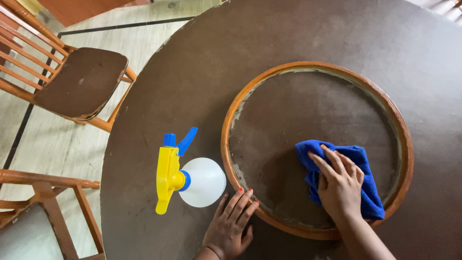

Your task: The person sprays a liquid cleaner from a bottle onto the surface of a round wooden table and wipes the tabletop and a central wooden frame with a blue cloth.

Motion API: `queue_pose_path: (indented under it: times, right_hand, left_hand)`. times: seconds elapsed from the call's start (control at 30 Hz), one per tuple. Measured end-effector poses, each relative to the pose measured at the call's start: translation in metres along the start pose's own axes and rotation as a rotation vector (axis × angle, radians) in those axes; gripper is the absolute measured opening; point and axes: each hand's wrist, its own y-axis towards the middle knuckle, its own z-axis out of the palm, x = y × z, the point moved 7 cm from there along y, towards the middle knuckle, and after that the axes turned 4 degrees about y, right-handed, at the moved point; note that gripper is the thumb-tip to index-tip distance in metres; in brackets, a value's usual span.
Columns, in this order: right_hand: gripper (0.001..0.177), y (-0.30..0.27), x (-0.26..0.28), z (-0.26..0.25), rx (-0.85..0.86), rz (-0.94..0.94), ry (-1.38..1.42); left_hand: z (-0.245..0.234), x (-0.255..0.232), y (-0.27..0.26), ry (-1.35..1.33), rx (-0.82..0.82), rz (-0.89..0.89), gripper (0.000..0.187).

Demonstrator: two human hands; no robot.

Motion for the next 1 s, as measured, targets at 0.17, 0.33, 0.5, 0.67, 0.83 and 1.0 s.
queue_pose_path:
  times: [0.17, 0.33, 0.5, 0.67, 0.83, 1.0]
  right_hand:
    - [0.043, -0.008, 0.019, 0.014, 0.033, 0.102, 0.012]
    - [0.045, -0.038, 0.082, 0.02, 0.213, -0.136, 0.142]
    - [0.046, -0.052, 0.08, 0.009, 0.443, -0.276, 0.223]
    - [0.055, -0.064, 0.065, 0.014, 0.671, -0.21, 0.147]
    - [0.054, -0.052, 0.091, 0.016, 0.548, -0.278, 0.149]
    - [0.032, -0.024, 0.116, 0.027, 0.528, -0.222, 0.191]
  left_hand:
    - [0.002, 0.0, -0.001, 0.036, 0.006, -0.009, 0.066]
    - [0.01, 0.003, -0.001, 0.014, 0.045, -0.03, 0.061]
    - [0.004, 0.0, -0.002, 0.024, -0.011, -0.008, 0.062]
    - [0.006, 0.002, -0.001, 0.034, -0.012, -0.016, 0.066]
    - [0.006, 0.003, -0.002, 0.043, -0.027, -0.023, 0.073]
    - [0.009, 0.005, -0.002, 0.03, 0.039, -0.026, 0.076]
